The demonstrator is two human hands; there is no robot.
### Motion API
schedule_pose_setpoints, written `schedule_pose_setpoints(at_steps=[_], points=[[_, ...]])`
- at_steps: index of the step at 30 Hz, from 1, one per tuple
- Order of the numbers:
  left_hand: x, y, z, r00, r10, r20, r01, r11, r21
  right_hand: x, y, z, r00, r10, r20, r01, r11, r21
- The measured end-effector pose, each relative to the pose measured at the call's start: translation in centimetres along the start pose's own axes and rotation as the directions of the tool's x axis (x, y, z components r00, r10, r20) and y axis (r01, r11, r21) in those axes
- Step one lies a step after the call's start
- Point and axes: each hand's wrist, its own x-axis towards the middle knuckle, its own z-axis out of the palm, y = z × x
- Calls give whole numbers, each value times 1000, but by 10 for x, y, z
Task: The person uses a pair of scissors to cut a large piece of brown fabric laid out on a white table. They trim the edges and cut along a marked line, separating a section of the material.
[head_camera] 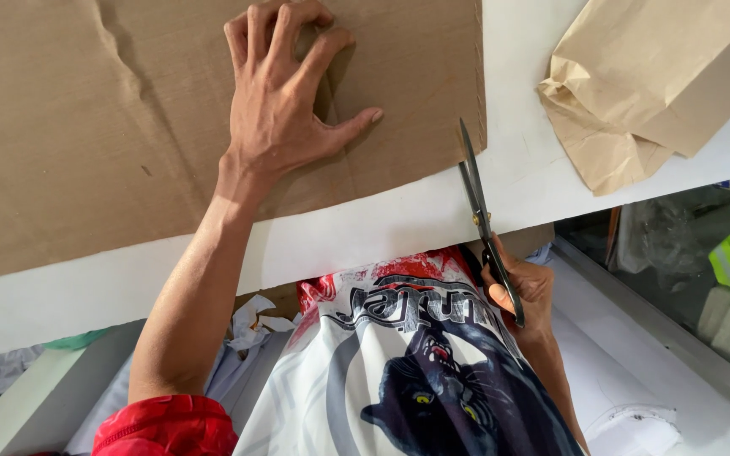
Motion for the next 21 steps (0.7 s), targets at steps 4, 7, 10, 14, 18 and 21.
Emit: schedule_pose_setpoints(at_steps=[4, 7, 10, 14, 18, 21], points=[[1, 2, -3, 1000, 2, 1, -2, 1000, -8, 9, -10, 10, 998, -58, 18, 58, 998, -27], [1, 0, -3, 1000, 3, -2, -3, 1000, -12, 7, -18, 13, 999, -22, 26, 24, 997, -74], [1, 1, -4, 1000, 1, -2, -1, 1000, -20, -2, -9, 6, 1000, 15, 20, -14, 999, -38], [1, 1, -3, 1000, 4, 4, -4, 1000, -11, -2, -19, 10, 1000, 8, 23, -7, 998, -63], [2, 1, -2, 1000, 4, -2, -4, 1000, -22, -18, 0, -5, 991, 130, -26, -132, 988, -75], [1, 0, -1, 1000, -1, 7, 1, 1000, -8, -19, -2, -6, 990, 139, -28, -140, 987, -78]])
